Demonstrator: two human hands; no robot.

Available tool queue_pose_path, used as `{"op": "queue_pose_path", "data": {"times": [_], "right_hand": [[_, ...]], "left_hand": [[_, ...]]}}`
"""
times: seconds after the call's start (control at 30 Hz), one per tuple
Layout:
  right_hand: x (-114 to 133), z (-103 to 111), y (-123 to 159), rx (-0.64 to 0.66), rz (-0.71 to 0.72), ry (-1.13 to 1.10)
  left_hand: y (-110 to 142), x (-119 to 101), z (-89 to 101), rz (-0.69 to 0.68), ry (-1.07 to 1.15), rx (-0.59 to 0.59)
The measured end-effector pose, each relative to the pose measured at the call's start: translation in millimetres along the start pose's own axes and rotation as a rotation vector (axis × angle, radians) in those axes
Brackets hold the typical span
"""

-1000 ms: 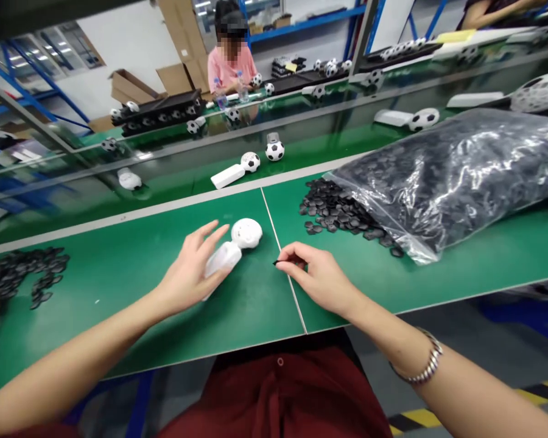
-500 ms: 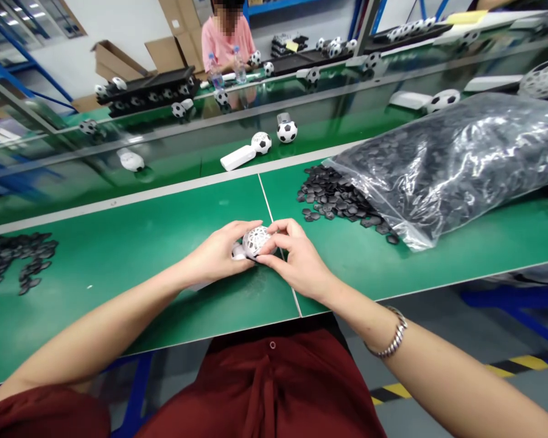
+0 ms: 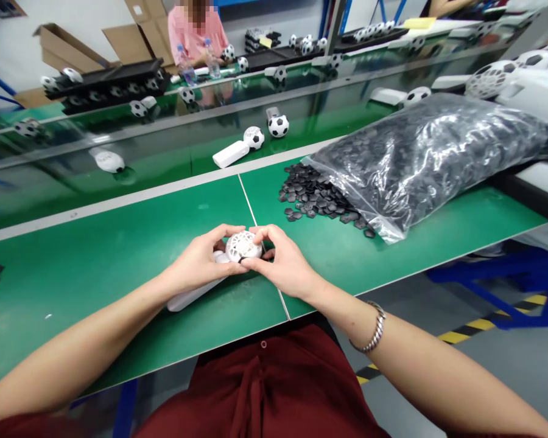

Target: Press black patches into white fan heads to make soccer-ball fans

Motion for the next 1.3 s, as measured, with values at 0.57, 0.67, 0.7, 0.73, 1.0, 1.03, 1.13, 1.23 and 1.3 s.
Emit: {"op": "queue_pose_path", "data": {"times": [0.57,0.67,0.7,0.73,1.0,1.03,1.13,1.23,1.3], "right_hand": [[-5.7,18.3,-10.9,0.126,0.025,0.058],[-15.1,51.8,-32.2,0.058,0.099,0.426],[-19.5,63.2,-39.3,0.036,0.100,0.604],[-24.4,72.9,-45.8,0.038,0.080,0.761],[-44.5,92.4,-67.3,0.267,0.007,0.971],[-44.5,92.3,-67.9,0.281,0.019,0.961],[-42.9,91.9,-70.2,0.252,0.020,0.916],[-36.7,85.4,-74.3,0.205,0.028,0.826],[-29.4,75.1,-78.6,0.211,0.070,0.779]], "left_hand": [[3.6,-6.3,-2.2,-0.010,-0.097,-0.034],[1.5,-7.4,0.3,0.040,-0.166,-0.012],[0.0,-7.5,1.6,0.056,-0.190,-0.003],[-1.7,-7.6,3.1,0.056,-0.216,0.005],[-15.6,-6.4,15.0,-0.220,-0.425,-0.015],[-17.1,-6.5,15.6,-0.239,-0.434,-0.015],[-19.6,-8.3,16.1,-0.286,-0.441,0.012],[-13.8,-8.1,17.6,-0.281,-0.454,0.033],[-2.6,-3.8,20.9,-0.262,-0.464,0.036]]}}
Point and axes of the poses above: each hand's wrist, its own y-axis away from the middle knuckle, its own z-axis out of the back of the hand, x = y × z, the point moved 2 cm from there along -y, towards the middle knuckle, and after that the axes turned 14 degrees about z, right-handed, at the moved point
